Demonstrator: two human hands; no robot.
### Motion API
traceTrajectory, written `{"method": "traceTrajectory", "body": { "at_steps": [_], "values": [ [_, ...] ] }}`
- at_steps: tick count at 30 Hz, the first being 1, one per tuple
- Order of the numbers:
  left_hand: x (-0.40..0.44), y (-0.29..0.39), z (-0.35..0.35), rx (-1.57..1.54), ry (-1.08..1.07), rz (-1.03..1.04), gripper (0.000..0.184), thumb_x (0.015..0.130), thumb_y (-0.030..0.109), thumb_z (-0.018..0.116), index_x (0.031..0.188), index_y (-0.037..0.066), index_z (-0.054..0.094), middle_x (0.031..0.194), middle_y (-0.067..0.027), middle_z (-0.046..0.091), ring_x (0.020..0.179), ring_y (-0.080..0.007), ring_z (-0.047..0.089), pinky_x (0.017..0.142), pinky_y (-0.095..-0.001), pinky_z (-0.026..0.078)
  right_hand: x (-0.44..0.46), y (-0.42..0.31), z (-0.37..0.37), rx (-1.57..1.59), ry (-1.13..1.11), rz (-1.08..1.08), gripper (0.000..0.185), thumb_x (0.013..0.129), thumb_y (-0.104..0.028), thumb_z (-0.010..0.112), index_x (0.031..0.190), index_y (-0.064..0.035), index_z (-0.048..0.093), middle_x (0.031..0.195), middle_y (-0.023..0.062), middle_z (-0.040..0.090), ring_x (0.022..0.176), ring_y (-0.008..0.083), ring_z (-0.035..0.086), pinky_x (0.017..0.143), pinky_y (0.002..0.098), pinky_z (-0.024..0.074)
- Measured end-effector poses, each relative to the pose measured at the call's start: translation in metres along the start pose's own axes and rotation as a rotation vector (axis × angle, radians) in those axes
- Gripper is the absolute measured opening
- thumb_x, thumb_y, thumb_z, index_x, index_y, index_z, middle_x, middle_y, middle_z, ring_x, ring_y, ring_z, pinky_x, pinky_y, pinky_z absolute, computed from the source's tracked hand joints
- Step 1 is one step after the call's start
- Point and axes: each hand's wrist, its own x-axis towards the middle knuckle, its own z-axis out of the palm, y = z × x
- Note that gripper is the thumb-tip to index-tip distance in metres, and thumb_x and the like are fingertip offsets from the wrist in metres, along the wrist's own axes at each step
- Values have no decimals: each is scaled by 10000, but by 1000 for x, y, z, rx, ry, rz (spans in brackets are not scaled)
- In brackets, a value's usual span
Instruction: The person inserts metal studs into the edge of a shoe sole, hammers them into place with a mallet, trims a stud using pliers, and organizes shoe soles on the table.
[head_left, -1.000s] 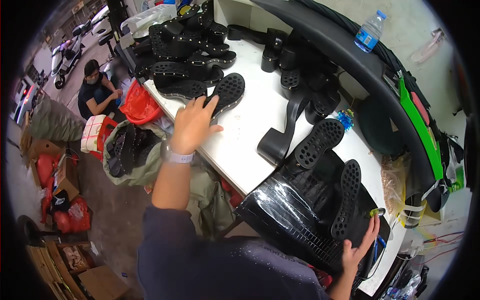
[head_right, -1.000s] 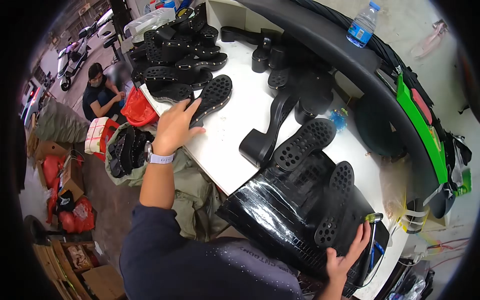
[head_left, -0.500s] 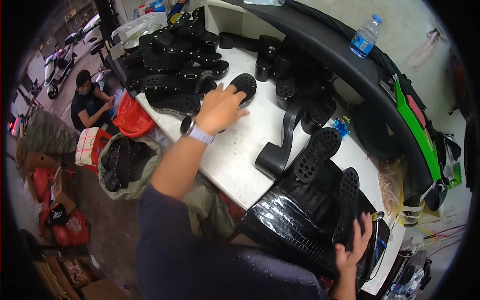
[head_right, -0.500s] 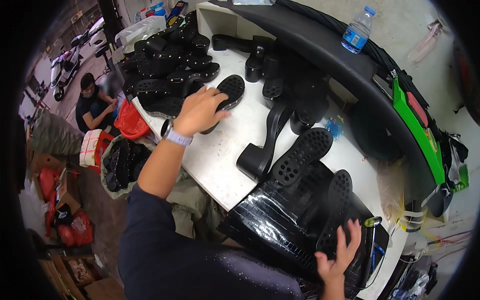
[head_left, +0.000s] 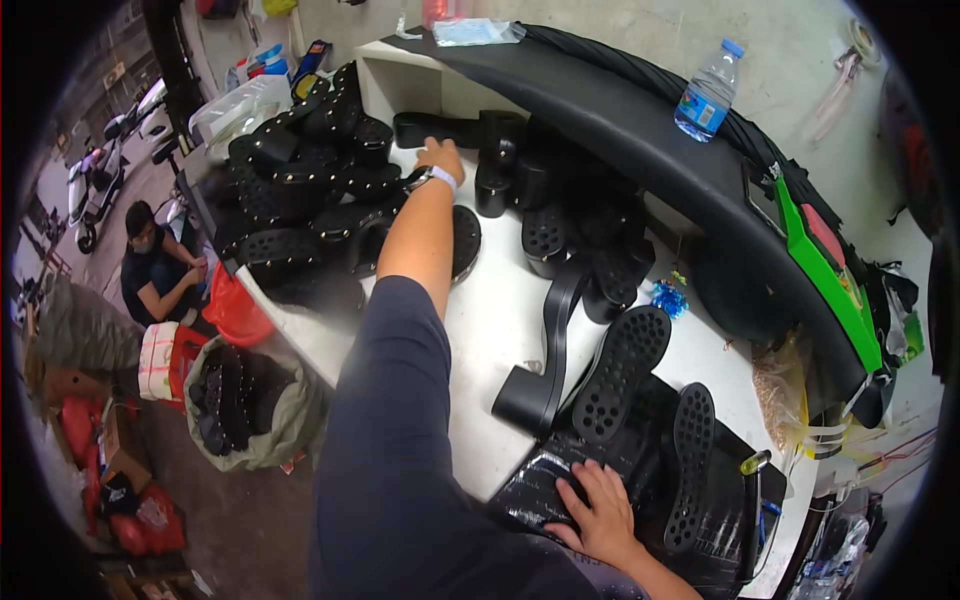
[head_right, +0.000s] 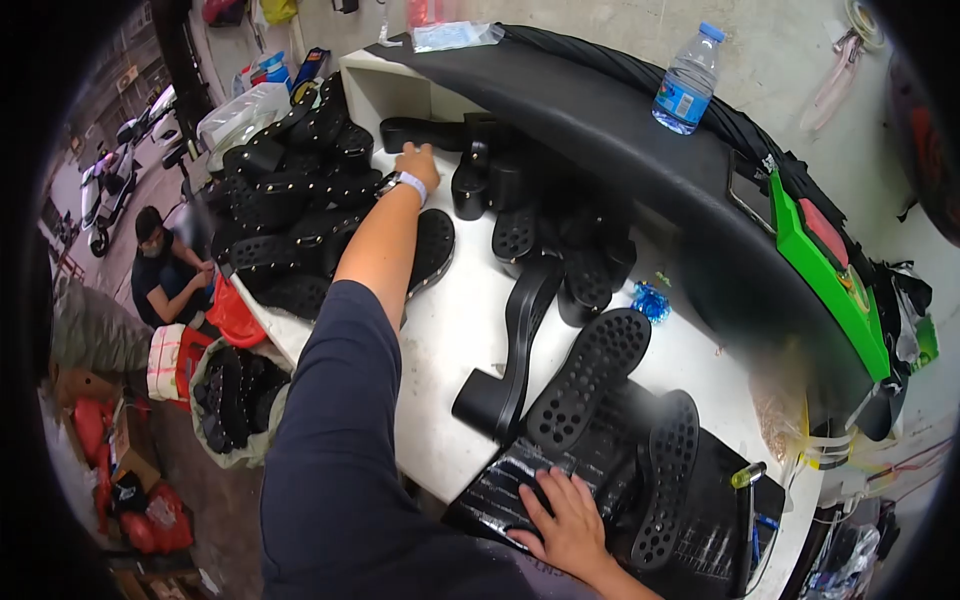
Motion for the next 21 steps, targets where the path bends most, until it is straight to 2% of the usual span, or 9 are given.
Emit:
{"method": "traceTrajectory", "body": {
  "at_steps": [4, 6, 8, 9, 13, 16, 18, 19, 21],
  "values": [
    [30, -33, 15, 25, 175, -26, 533, 753, 97, 631, 1247, 87, 430, 1323, -226, 366, 1118, -450, 506, 950, -490, 453, -1, 3, 0, 2, -44, 8, 588, 716, -411, 727, 1203, -106, 603, 1260, 174, 520, 1196, 346, 484, 1000, 498, 355],
    [38, -41, 13, 47, 139, -70, 640, 773, 110, 631, 1342, 81, 339, 1457, -231, 238, 1173, -465, 480, 966, -484, 446, -3, 8, 4, -19, -50, 4, 556, 730, -404, 703, 1200, -124, 607, 1248, 162, 526, 1191, 338, 486, 993, 501, 359],
    [49, -48, 13, 95, 105, -71, 708, 787, 141, 636, 1394, 88, 275, 1505, -218, 166, 1196, -467, 467, 976, -472, 442, -5, 10, 8, -69, -47, -1, 503, 757, -389, 668, 1195, -148, 615, 1231, 143, 545, 1179, 319, 500, 984, 485, 369],
    [56, -49, 12, 122, 55, -93, 794, 796, 161, 638, 1455, 126, 196, 1549, -177, 86, 1231, -460, 439, 983, -491, 433, -6, 10, 11, -86, -12, 3, 425, 785, -332, 634, 1179, -175, 630, 1200, 113, 571, 1155, 291, 518, 972, 465, 383],
    [74, -56, 26, 127, 23, -135, 917, 801, 152, 629, 1511, 207, 52, 1580, -114, 0, 1277, -450, 390, 994, -543, 403, -10, 13, 15, -162, -48, -16, 386, 773, -216, 607, 1156, -206, 648, 1179, 87, 585, 1128, 266, 527, 961, 450, 397],
    [79, -67, 49, 114, 229, -45, 811, 822, 169, 607, 1490, 152, 147, 1493, -122, 247, 1312, -436, 320, 1060, -555, 324, -8, 11, 13, -113, -47, 6, 401, 763, -184, 598, 1161, -206, 646, 1172, 86, 587, 1117, 272, 530, 970, 450, 391],
    [73, -62, 30, 240, 170, 0, 678, 850, 154, 565, 1447, 100, 248, 1378, -143, 358, 1327, -407, 303, 1071, -569, 289, -8, 8, 11, -162, -67, 4, 409, 763, -280, 655, 1162, -189, 648, 1182, 94, 577, 1134, 279, 515, 980, 457, 385],
    [72, -64, 31, 253, 258, 58, 508, 876, 138, 518, 1361, 78, 377, 1292, -158, 445, 1277, -368, 376, 1028, -565, 325, -3, 4, 7, -118, -53, 41, 425, 758, -313, 672, 1162, -184, 648, 1186, 97, 574, 1140, 280, 510, 981, 460, 384],
    [67, -62, 23, 260, 261, 31, 432, 883, 130, 499, 1307, 81, 430, 1242, -158, 493, 1225, -351, 418, 994, -550, 350, -2, 5, 7, -142, -52, 24, 510, 723, -429, 721, 1158, -172, 651, 1196, 106, 566, 1162, 284, 494, 981, 469, 382]
  ]
}}
